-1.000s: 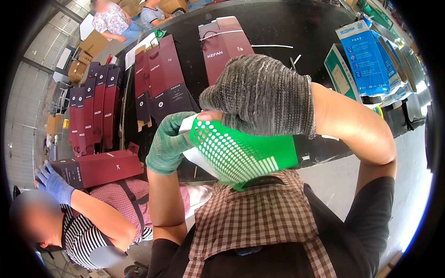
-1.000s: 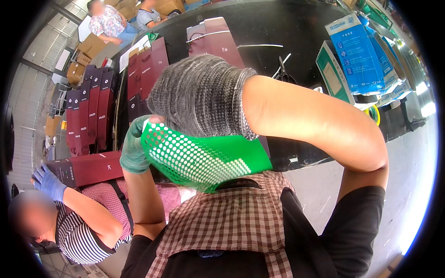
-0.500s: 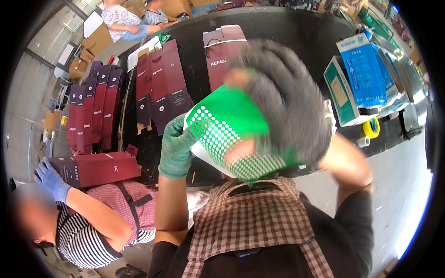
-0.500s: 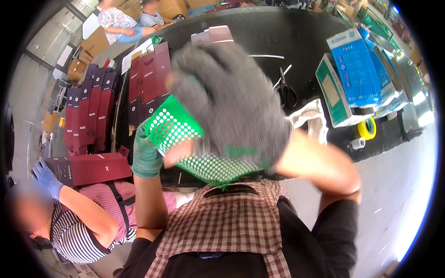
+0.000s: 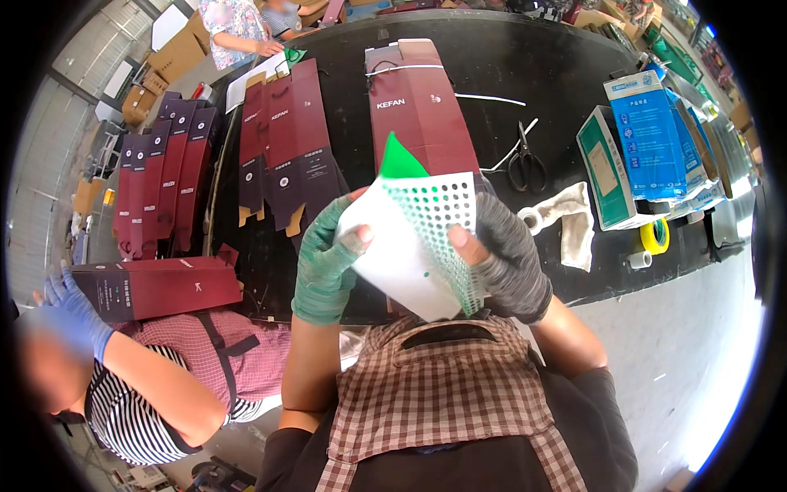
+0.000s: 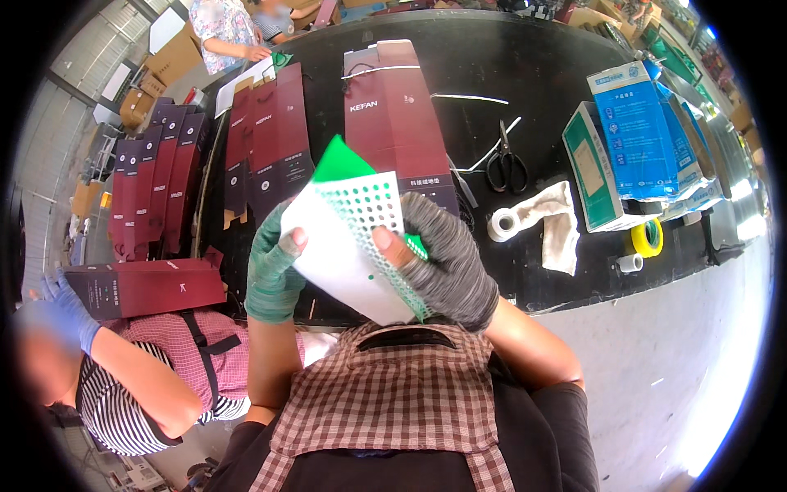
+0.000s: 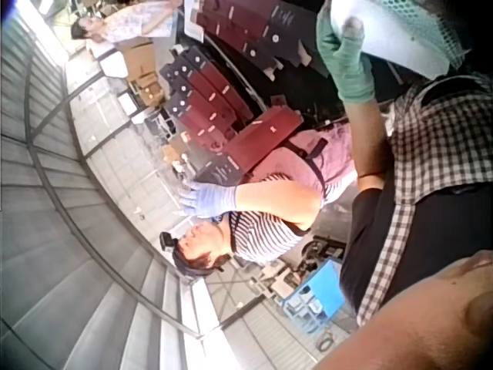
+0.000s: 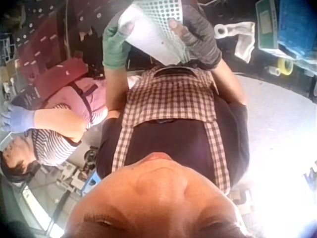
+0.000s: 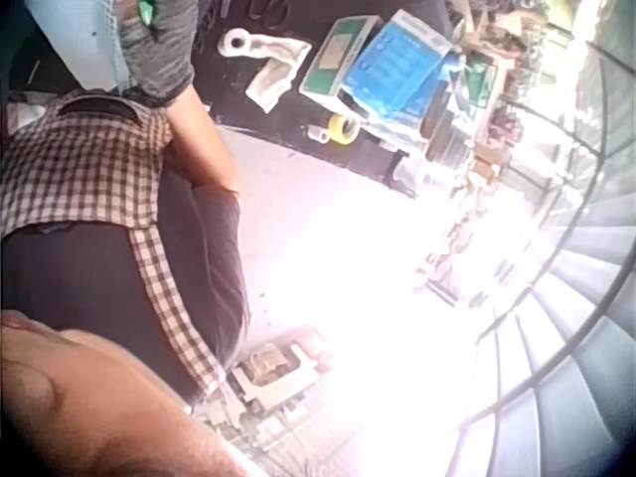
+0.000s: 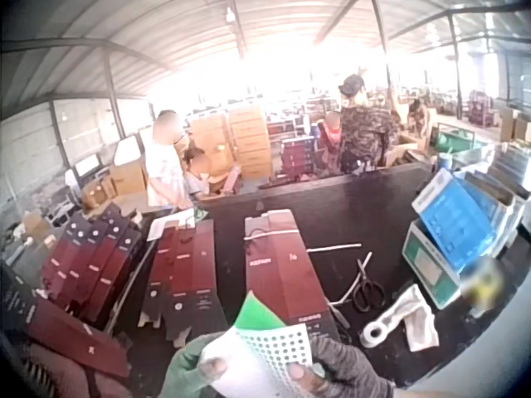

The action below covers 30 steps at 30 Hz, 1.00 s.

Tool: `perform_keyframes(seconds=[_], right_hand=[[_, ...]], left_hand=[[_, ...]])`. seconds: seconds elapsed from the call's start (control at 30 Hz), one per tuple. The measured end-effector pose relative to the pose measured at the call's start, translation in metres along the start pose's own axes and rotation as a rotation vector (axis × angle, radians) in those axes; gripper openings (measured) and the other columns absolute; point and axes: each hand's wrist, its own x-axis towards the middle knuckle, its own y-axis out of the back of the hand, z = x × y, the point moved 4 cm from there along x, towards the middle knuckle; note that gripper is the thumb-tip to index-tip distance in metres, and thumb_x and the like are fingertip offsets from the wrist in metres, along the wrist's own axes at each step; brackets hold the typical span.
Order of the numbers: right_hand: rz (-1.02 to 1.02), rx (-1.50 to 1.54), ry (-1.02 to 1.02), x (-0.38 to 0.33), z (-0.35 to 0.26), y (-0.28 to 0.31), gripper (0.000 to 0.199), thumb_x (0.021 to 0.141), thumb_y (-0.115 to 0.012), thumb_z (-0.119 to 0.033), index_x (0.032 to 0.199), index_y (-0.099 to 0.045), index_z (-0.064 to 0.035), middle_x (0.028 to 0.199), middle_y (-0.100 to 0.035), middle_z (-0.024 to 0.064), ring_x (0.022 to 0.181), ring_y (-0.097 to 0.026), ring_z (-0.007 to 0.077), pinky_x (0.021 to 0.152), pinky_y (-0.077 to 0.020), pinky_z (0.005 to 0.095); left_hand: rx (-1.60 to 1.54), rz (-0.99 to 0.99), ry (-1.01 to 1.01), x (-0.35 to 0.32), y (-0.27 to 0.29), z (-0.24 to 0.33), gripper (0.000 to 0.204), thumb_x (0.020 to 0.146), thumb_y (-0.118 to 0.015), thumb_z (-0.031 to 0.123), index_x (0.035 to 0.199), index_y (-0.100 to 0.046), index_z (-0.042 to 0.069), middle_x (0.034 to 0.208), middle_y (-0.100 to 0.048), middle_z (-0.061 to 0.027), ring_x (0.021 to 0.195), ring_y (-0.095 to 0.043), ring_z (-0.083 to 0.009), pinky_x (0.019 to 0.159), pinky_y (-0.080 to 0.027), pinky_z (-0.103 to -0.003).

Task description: The person applies adhesive stickers to cardboard gift boxes and stacks them on a table.

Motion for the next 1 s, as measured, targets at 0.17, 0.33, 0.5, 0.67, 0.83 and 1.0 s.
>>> perform_keyframes(seconds=[0.17, 0.33, 0.5, 0.67, 0.83, 1.0], right_hand=[[0.090, 0.181, -0.155, -0.008, 0.016, 0.003, 0.037, 0.094, -0.060, -0.027, 0.122, -0.056, -0.0037, 0.107, -0.064, 0.0065, 0.096, -0.060, 0.0132, 0.085, -0.0481, 0.0291], [0.001, -0.050, 0.036, -0.014, 0.026, -0.004, 0.036, 0.094, -0.059, -0.025, 0.121, -0.054, -0.0018, 0.105, -0.064, 0.0075, 0.095, -0.061, 0.0146, 0.084, -0.0483, 0.0302], [-0.012, 0.103, -0.023, -0.018, 0.027, 0.001, 0.037, 0.094, -0.059, -0.023, 0.125, -0.053, -0.0029, 0.108, -0.064, 0.0076, 0.098, -0.060, 0.0148, 0.086, -0.0475, 0.0296], [-0.032, 0.330, -0.224, -0.020, 0.043, 0.004, 0.040, 0.093, -0.061, -0.022, 0.127, -0.053, -0.0038, 0.115, -0.061, 0.0059, 0.105, -0.056, 0.0140, 0.092, -0.0444, 0.0305], [-0.033, 0.437, -0.289, -0.017, 0.045, 0.002, 0.039, 0.092, -0.061, -0.022, 0.125, -0.054, -0.0027, 0.116, -0.061, 0.0061, 0.107, -0.055, 0.0142, 0.095, -0.0424, 0.0306], [-0.009, 0.513, -0.251, -0.013, 0.040, 0.009, 0.036, 0.092, -0.060, -0.019, 0.124, -0.055, -0.0025, 0.116, -0.062, 0.0066, 0.107, -0.056, 0.0148, 0.096, -0.0426, 0.0317]], left_hand=[[-0.162, -0.050, -0.117, -0.008, -0.021, -0.009, 0.082, 0.074, -0.077, 0.021, 0.141, -0.033, 0.000, 0.120, -0.057, -0.0098, 0.116, -0.053, -0.0206, 0.102, -0.038, -0.034], [0.034, 0.022, 0.053, -0.016, -0.020, -0.016, 0.049, 0.083, -0.072, 0.023, 0.123, -0.056, 0.001, 0.114, -0.062, -0.0061, 0.106, -0.057, -0.0161, 0.091, -0.044, -0.031], [0.195, -0.087, 0.088, -0.006, 0.007, -0.014, 0.036, 0.088, -0.063, 0.012, 0.122, -0.057, 0.000, 0.112, -0.063, -0.0055, 0.101, -0.059, -0.0123, 0.088, -0.045, -0.027], [0.132, 0.028, -0.038, 0.002, 0.007, -0.034, 0.035, 0.089, -0.063, 0.015, 0.120, -0.056, 0.000, 0.112, -0.063, -0.0074, 0.101, -0.061, -0.0161, 0.089, -0.048, -0.030], [-0.386, 0.033, 0.115, 0.005, -0.016, -0.049, 0.055, 0.085, -0.067, 0.034, 0.126, -0.049, 0.001, 0.113, -0.061, -0.0100, 0.103, -0.060, -0.0182, 0.088, -0.050, -0.033], [-0.106, -0.153, 0.096, 0.008, -0.027, -0.026, 0.069, 0.077, -0.077, 0.036, 0.128, -0.048, 0.000, 0.117, -0.060, -0.0084, 0.107, -0.058, -0.0187, 0.094, -0.046, -0.035]])
